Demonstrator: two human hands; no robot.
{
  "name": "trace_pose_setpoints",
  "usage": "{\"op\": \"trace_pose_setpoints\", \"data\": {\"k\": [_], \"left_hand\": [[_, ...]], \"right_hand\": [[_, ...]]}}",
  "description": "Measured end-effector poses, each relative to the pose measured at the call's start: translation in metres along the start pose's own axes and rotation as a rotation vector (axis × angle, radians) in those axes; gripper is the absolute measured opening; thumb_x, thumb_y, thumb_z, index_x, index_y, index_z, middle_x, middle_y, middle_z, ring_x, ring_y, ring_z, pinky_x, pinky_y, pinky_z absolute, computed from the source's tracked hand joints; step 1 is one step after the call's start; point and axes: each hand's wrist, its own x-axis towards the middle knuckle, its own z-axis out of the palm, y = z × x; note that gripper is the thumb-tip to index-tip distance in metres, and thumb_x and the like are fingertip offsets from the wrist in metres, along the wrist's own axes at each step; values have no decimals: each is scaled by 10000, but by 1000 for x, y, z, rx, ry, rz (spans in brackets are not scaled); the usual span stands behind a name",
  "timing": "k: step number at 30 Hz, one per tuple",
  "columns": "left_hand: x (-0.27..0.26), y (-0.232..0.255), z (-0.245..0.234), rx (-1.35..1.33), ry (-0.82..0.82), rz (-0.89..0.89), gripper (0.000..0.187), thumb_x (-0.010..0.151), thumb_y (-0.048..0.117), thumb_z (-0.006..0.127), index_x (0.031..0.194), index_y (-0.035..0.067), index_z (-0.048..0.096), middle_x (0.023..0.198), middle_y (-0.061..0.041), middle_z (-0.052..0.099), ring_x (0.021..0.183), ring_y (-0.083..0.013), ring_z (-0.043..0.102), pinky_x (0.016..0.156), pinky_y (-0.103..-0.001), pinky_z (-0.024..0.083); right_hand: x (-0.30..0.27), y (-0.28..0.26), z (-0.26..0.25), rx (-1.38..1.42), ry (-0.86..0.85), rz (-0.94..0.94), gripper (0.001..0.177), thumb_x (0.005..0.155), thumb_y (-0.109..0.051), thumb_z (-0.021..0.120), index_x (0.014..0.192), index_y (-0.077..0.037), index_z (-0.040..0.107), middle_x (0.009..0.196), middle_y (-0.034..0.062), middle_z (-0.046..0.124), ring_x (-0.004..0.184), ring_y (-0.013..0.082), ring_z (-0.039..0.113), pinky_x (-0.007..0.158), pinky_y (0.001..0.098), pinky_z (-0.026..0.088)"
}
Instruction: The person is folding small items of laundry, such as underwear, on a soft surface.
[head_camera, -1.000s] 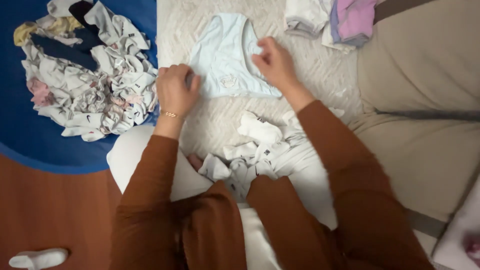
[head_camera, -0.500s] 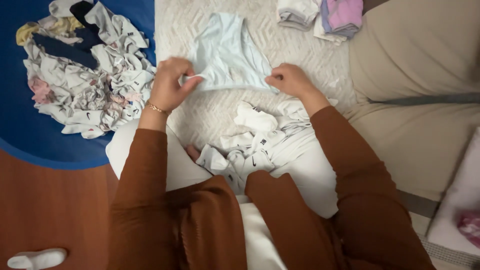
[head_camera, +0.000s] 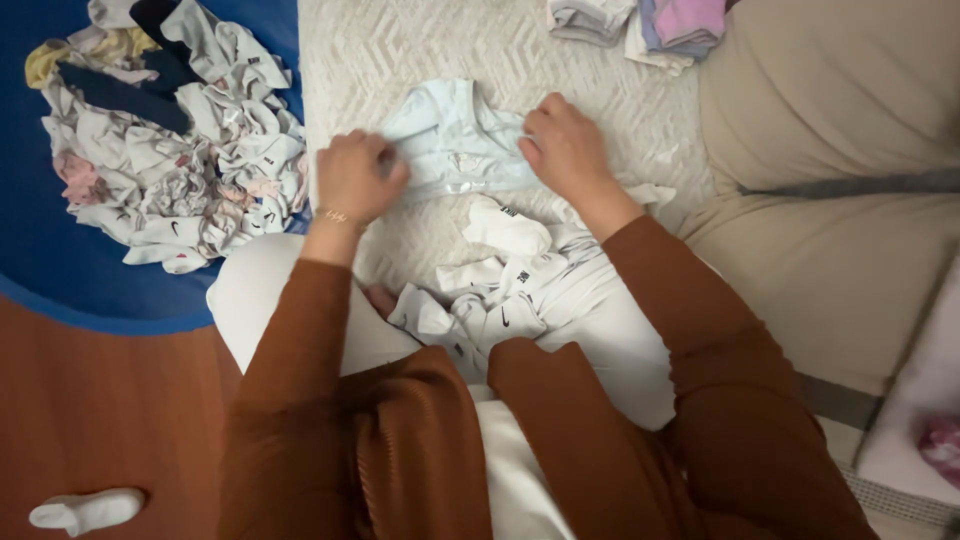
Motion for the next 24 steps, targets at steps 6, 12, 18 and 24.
{"op": "trace_pose_setpoints", "data": {"k": [6, 12, 18, 24], "left_hand": [[81, 13, 91, -542, 81, -384, 258, 901, 290, 722, 993, 52, 757, 903, -140, 753, 832, -319, 717, 759, -420, 558], [121, 9, 125, -824, 425, -222, 553, 854, 40, 687, 1390, 62, 554, 1041, -114, 649, 804, -263, 673, 724, -368, 561], [123, 14, 92, -178, 416, -77, 457, 915, 11, 653, 1349, 147, 614, 1149, -86, 626, 992, -329, 662, 781, -419, 562], [105, 26, 57, -213, 361, -88, 378, 882, 45, 696, 1251, 92, 630, 1142, -136, 606, 969, -357, 643, 770, -446, 544]], "right_hand": [[15, 2, 56, 417, -236, 224, 303, 921, -174, 716, 1207, -100, 647, 990, 117, 713, 918, 306, 685, 833, 428, 547], [33, 1, 52, 496, -137, 75, 1093, 788, -135, 797, 1641, -141, 113, 1177, 257, 634, 1029, 409, 672, 868, 446, 553], [41, 5, 60, 399, -248, 230, 1170, 768, -220, 848, 1633, -175, 62, 973, 207, 719, 927, 371, 719, 820, 441, 560], [42, 19, 65, 448, -121, 352, 664, 907, -317, 806, 1464, -144, 489, 845, 136, 715, 752, 290, 693, 729, 409, 549]]}}
